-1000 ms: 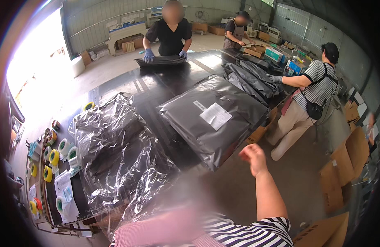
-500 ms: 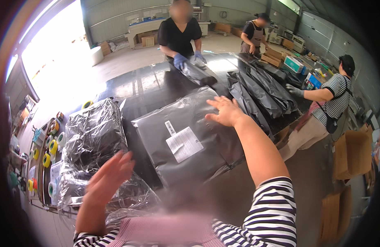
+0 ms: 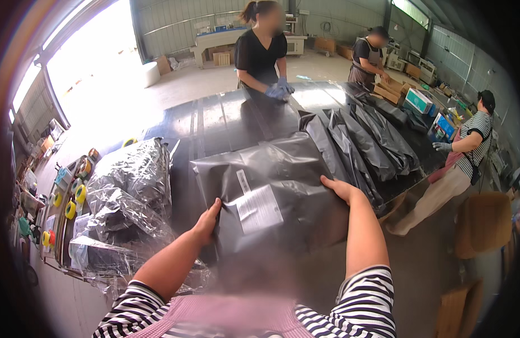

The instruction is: The person prepares shipping labels by hand, places them on black plastic bags, and then bundles multiple bags together inside a large clear plastic sheet on a workshop table.

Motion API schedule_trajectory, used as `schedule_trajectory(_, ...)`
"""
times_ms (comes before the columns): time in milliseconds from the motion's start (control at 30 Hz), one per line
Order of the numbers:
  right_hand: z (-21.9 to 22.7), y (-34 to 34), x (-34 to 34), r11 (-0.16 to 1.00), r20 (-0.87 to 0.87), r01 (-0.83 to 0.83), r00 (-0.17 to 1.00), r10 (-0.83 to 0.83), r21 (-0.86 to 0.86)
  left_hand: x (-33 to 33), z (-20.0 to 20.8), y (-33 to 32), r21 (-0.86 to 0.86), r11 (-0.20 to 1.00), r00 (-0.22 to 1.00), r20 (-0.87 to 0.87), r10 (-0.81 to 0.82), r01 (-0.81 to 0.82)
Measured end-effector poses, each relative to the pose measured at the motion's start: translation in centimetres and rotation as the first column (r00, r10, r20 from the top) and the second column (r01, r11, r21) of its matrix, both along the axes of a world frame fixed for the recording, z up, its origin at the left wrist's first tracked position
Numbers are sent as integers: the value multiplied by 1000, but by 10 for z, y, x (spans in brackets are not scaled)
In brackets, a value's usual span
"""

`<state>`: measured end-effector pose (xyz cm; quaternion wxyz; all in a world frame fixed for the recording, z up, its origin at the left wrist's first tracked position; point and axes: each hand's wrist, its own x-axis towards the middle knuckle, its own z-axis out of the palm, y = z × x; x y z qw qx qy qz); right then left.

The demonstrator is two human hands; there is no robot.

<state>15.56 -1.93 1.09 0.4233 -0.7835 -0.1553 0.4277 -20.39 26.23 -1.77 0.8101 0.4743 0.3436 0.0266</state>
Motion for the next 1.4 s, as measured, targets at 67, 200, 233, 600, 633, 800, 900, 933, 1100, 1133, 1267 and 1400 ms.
schedule_trajectory(67, -6, -16, -1, 991, 0, 110, 994, -111, 77, 1, 12, -4, -14, 1000, 998, 53, -25, 26)
schedule_trajectory(200, -18, -32, -12, 942, -95, 178, 983, -157, 286, 10, -11, 3, 137, 988, 997, -21, 75, -72)
schedule_trajectory(233, -43, -48, 2, 912, -66, 262, 965, -254, 317, 23, -26, 4, 216, 973, 996, -25, 87, -80)
schedule_trajectory(600, 140, 92, -84, 768, 985, -625, -1, 172, -135, 42, 123, -51, 992, -21, 525, 48, -850, -126)
schedule_trajectory(633, 140, 124, -99, 621, 972, -754, -94, 217, -212, 63, 113, -66, 993, -107, 408, -81, -909, -42)
schedule_trajectory(800, 102, 205, -123, 190, 834, -849, -399, 380, -493, 143, 90, -115, 922, -378, 298, -338, -893, -86)
schedule_trajectory(900, 59, 219, -83, 135, 833, -870, -395, 387, -475, 167, 60, -119, 956, -268, 292, -225, -930, -117)
schedule_trajectory(933, 41, 216, -71, 125, 861, -904, -336, 382, -408, 175, 51, -122, 960, -240, 295, -190, -937, -142)
schedule_trajectory(1100, 27, 208, -53, 61, 909, -994, -60, 413, -93, 195, 49, -126, 992, -104, 248, -120, -961, 78)
schedule_trajectory(1133, 23, 209, -49, 54, 911, -996, -43, 409, -71, 199, 43, -125, 993, -82, 250, -102, -963, 89)
schedule_trajectory(1267, 18, 212, -40, 50, 904, -998, -2, 427, -25, 211, 35, -122, 991, -7, 238, -39, -971, 136)
schedule_trajectory(1400, 20, 216, -36, 42, 888, -999, 44, 458, 28, 215, 33, -116, 991, 34, 233, 3, -972, 129)
